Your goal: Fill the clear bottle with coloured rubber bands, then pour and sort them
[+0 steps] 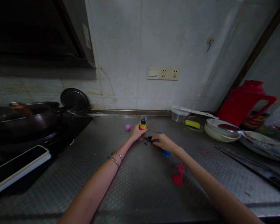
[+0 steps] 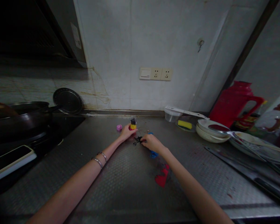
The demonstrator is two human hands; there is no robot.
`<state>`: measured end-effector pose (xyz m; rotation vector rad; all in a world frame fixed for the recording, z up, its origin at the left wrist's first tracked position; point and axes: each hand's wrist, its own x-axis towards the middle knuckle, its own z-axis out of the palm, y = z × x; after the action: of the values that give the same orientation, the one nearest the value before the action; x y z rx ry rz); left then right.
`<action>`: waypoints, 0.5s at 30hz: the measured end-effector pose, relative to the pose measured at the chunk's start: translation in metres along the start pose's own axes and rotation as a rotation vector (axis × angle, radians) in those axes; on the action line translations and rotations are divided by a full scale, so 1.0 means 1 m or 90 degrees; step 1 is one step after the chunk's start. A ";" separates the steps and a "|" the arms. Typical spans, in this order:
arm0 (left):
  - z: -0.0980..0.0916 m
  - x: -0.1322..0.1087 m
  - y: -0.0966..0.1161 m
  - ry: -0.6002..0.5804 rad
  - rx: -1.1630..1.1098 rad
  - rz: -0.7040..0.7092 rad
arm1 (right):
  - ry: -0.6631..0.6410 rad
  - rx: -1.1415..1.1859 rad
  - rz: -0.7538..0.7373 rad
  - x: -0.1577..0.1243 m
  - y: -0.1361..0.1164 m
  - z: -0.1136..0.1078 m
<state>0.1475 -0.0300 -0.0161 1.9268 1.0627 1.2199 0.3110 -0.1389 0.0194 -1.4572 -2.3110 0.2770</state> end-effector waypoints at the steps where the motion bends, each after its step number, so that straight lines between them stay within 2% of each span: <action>1: 0.000 0.000 0.000 0.001 -0.001 -0.001 | -0.005 0.001 0.001 0.002 0.000 0.000; 9: 0.001 0.001 -0.003 -0.004 -0.008 -0.007 | -0.018 -0.025 0.003 0.011 -0.002 0.006; 15: 0.001 0.002 -0.003 -0.010 -0.011 -0.009 | 0.026 -0.022 0.015 0.011 -0.007 0.006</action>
<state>0.1481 -0.0273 -0.0181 1.9103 1.0527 1.2003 0.2983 -0.1323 0.0188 -1.4941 -2.2787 0.2125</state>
